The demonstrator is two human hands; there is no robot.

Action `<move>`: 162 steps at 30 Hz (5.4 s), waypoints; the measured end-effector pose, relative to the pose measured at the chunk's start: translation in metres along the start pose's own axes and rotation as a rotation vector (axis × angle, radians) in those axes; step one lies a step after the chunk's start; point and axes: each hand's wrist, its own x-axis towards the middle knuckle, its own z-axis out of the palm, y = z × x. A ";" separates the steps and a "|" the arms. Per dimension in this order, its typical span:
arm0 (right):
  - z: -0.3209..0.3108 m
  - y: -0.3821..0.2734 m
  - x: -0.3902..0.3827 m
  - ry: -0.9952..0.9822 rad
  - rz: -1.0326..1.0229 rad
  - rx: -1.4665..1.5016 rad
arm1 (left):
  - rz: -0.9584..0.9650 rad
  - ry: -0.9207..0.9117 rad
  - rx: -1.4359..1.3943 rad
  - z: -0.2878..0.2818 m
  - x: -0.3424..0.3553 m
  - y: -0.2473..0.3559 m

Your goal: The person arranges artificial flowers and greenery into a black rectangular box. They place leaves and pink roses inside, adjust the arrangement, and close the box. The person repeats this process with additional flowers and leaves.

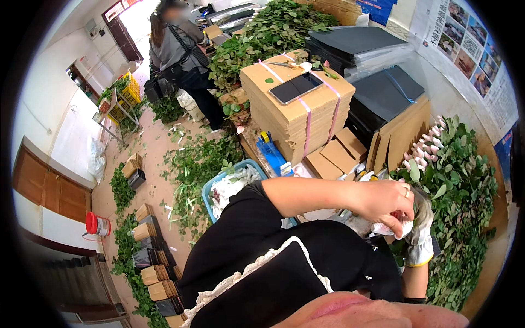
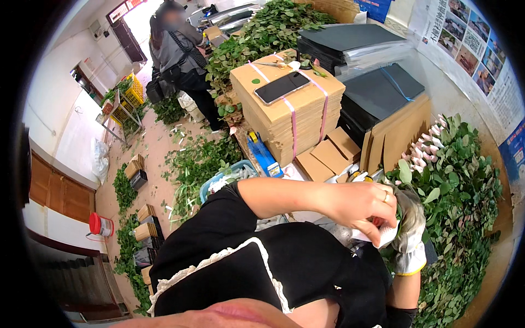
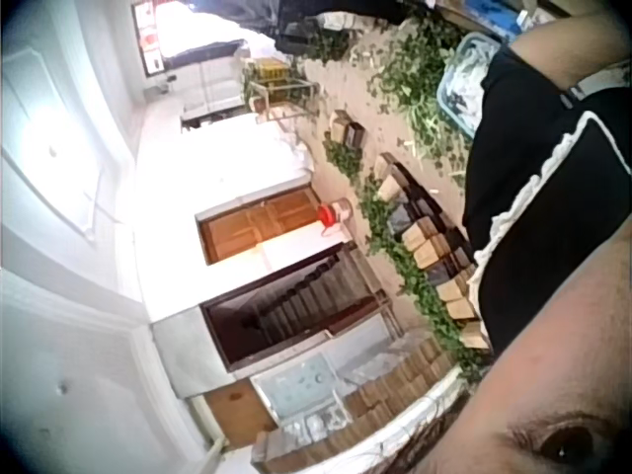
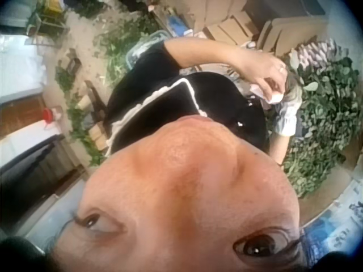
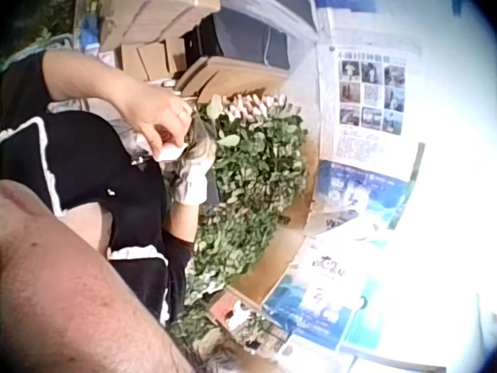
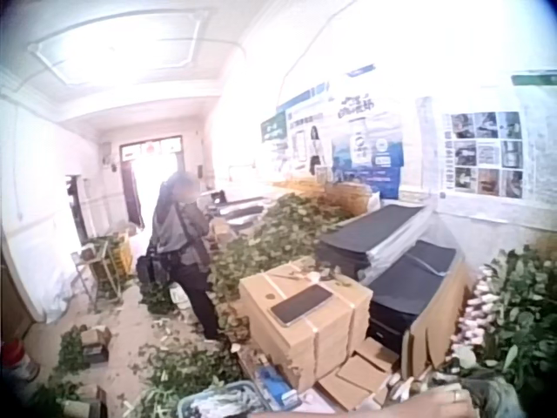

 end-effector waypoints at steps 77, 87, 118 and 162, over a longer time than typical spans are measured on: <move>-0.030 0.028 -0.005 0.186 0.140 -0.034 | -0.405 0.199 0.087 -0.019 -0.029 0.005; -0.023 0.002 -0.019 0.181 0.046 0.106 | -0.310 0.072 -0.516 0.016 -0.008 -0.012; 0.003 -0.025 0.023 -0.281 -0.027 -0.159 | -0.916 -0.304 -0.737 0.012 -0.024 -0.063; -0.054 0.007 0.001 0.281 0.288 0.877 | 0.343 0.392 0.769 0.020 0.049 0.024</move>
